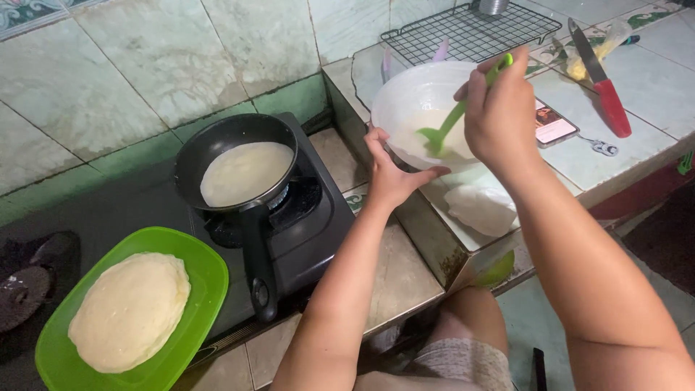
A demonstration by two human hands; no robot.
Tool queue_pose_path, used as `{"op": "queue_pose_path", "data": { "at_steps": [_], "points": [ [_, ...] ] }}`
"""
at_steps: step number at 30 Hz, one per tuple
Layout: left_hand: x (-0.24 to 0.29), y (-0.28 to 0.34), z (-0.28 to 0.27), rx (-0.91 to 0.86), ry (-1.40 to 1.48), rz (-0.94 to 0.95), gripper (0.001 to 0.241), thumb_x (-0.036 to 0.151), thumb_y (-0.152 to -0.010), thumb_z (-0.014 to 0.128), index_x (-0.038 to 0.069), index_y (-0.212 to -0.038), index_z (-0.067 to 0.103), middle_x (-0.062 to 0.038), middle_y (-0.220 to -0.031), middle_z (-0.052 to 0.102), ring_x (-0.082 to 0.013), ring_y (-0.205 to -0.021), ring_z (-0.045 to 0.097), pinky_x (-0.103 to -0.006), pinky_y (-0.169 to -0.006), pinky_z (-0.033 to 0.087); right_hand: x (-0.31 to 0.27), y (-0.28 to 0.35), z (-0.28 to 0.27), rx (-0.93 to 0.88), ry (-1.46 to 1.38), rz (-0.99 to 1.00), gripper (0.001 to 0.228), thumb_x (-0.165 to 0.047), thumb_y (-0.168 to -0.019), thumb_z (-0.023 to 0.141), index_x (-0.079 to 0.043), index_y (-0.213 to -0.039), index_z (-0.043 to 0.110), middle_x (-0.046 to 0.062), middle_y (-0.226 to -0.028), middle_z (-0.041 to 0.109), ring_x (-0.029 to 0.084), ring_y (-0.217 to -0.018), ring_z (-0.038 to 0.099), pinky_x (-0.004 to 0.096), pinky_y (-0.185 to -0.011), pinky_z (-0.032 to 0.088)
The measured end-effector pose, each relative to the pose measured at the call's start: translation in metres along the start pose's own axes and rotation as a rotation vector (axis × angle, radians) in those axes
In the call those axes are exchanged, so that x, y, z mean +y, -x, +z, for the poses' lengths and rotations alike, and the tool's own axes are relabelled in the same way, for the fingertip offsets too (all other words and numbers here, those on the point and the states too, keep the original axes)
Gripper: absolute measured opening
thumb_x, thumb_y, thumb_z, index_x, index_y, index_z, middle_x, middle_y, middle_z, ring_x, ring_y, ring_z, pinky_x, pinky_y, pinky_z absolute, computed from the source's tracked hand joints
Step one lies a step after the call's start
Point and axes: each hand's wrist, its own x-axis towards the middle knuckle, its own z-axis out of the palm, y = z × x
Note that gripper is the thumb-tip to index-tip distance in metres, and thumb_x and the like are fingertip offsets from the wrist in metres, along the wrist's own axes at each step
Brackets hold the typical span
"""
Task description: Stirring batter in a bowl and cooking thin pancakes on a gas stove.
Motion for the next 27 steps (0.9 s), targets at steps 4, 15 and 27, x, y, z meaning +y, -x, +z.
{"op": "queue_pose_path", "data": {
  "at_steps": [4,15,27],
  "points": [
    [-0.004,0.000,0.001,-0.002,0.024,0.028,0.105,0.037,-0.066,0.099,0.012,-0.131,0.021,-0.020,-0.136,0.046,-0.0303,-0.126,0.056,-0.0440,-0.105,0.051,0.015,-0.002,0.001,-0.001,-0.033,0.034,0.016,-0.005,-0.113,0.051,0.004,-0.118,0.039,0.014,-0.090,0.074,0.031,-0.083,0.076,0.039,-0.074,0.058],
    [-0.004,-0.002,0.000,0.013,-0.046,0.049,0.106,0.040,-0.063,0.099,0.010,-0.131,0.023,-0.019,-0.134,0.046,-0.0294,-0.124,0.058,-0.0424,-0.104,0.051,0.040,-0.004,-0.042,-0.047,0.196,-0.016,0.020,-0.002,-0.118,0.053,0.007,-0.118,0.035,0.017,-0.090,0.073,0.033,-0.089,0.075,0.040,-0.079,0.057],
    [-0.002,-0.002,0.000,0.016,-0.025,0.132,0.104,0.036,-0.065,0.100,0.011,-0.129,0.022,-0.017,-0.134,0.043,-0.0284,-0.126,0.054,-0.0407,-0.108,0.048,0.091,0.002,-0.011,0.026,-0.250,0.256,0.017,-0.005,-0.118,0.047,0.000,-0.120,0.031,0.015,-0.097,0.071,0.017,-0.064,0.065,0.030,-0.056,0.055]
  ]
}}
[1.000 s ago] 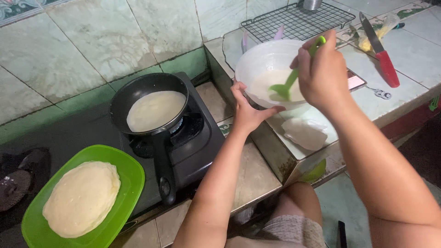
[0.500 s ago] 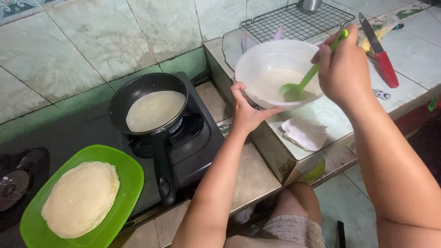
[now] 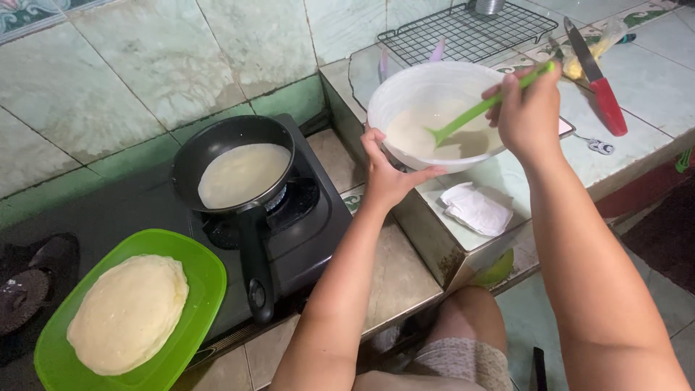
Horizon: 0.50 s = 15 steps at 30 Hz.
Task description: Stirring batter in a bowl and cooking thin pancakes on a gas stove.
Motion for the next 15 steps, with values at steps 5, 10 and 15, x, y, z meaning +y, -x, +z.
{"op": "queue_pose_path", "data": {
  "at_steps": [5,10,15],
  "points": [
    [0.000,0.005,0.002,-0.016,-0.002,-0.037,0.106,0.035,-0.066,0.099,0.011,-0.133,0.021,-0.020,-0.139,0.042,-0.0303,-0.130,0.051,-0.0431,-0.110,0.046,0.018,0.000,-0.015,0.071,-0.233,0.087,0.015,-0.005,-0.119,0.046,-0.003,-0.121,0.031,0.018,-0.101,0.070,0.017,-0.066,0.065,0.030,-0.057,0.056],
    [0.002,0.011,0.005,-0.009,0.071,-0.021,0.106,0.032,-0.073,0.097,0.011,-0.141,0.018,-0.023,-0.147,0.038,-0.0323,-0.138,0.047,-0.0466,-0.113,0.045,-0.005,-0.002,-0.035,0.063,-0.274,-0.014,0.013,-0.002,-0.120,0.043,-0.002,-0.122,0.030,0.019,-0.104,0.070,0.018,-0.074,0.066,0.031,-0.064,0.057],
    [0.010,0.013,0.003,-0.049,0.016,-0.093,0.113,0.032,-0.072,0.095,0.010,-0.146,0.012,-0.029,-0.151,0.033,-0.0363,-0.140,0.045,-0.0483,-0.113,0.045,-0.047,0.009,-0.034,0.022,-0.160,-0.215,0.015,0.001,-0.126,0.043,-0.001,-0.123,0.029,0.019,-0.111,0.070,0.016,-0.075,0.065,0.028,-0.069,0.057]
  ]
}}
